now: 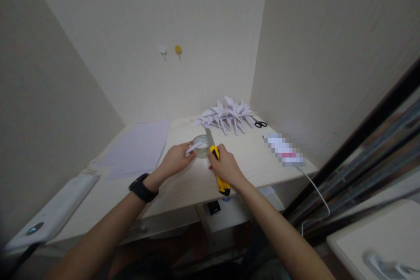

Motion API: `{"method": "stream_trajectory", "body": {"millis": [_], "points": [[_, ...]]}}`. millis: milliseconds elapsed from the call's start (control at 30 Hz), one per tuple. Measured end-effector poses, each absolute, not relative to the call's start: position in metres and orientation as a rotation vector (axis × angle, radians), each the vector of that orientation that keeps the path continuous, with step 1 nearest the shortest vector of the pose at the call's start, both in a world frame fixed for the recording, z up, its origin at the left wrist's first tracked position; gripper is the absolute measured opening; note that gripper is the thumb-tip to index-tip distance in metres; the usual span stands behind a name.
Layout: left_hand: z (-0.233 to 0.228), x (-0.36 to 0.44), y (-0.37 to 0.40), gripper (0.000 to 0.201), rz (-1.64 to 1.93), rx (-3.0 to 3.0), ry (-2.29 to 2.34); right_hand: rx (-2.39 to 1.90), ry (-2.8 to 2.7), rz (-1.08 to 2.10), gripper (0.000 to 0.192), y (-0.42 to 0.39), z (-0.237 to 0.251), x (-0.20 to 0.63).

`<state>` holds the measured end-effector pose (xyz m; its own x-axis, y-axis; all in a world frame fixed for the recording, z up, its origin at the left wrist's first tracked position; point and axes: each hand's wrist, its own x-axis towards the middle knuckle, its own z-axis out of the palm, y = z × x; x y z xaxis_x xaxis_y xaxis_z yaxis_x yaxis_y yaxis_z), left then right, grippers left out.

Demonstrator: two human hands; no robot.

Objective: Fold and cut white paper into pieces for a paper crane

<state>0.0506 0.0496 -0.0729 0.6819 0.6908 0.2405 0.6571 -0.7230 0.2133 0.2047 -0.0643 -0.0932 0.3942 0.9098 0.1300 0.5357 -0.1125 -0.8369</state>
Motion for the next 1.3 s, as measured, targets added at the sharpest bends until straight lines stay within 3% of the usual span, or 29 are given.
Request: {"method": "stream_trajectory", "body": {"millis": [267,500,1300], "points": [[-0.059,0.050,0.042,0.041,0.394,2.719,1.130,-2.121,-1.668,0.245,0.019,-0.107,-0.093,0.186],[-0.060,0.048,0.046,0.040,0.416,2.738,1.027,-2.177,-1.891,0.114,0.021,-0.112,-0.088,0.181],[-0.059,0.048,0.042,0.040,0.398,2.735,0.961,-2.191,-1.970,-0.006,0.019,-0.111,-0.087,0.177]]}}
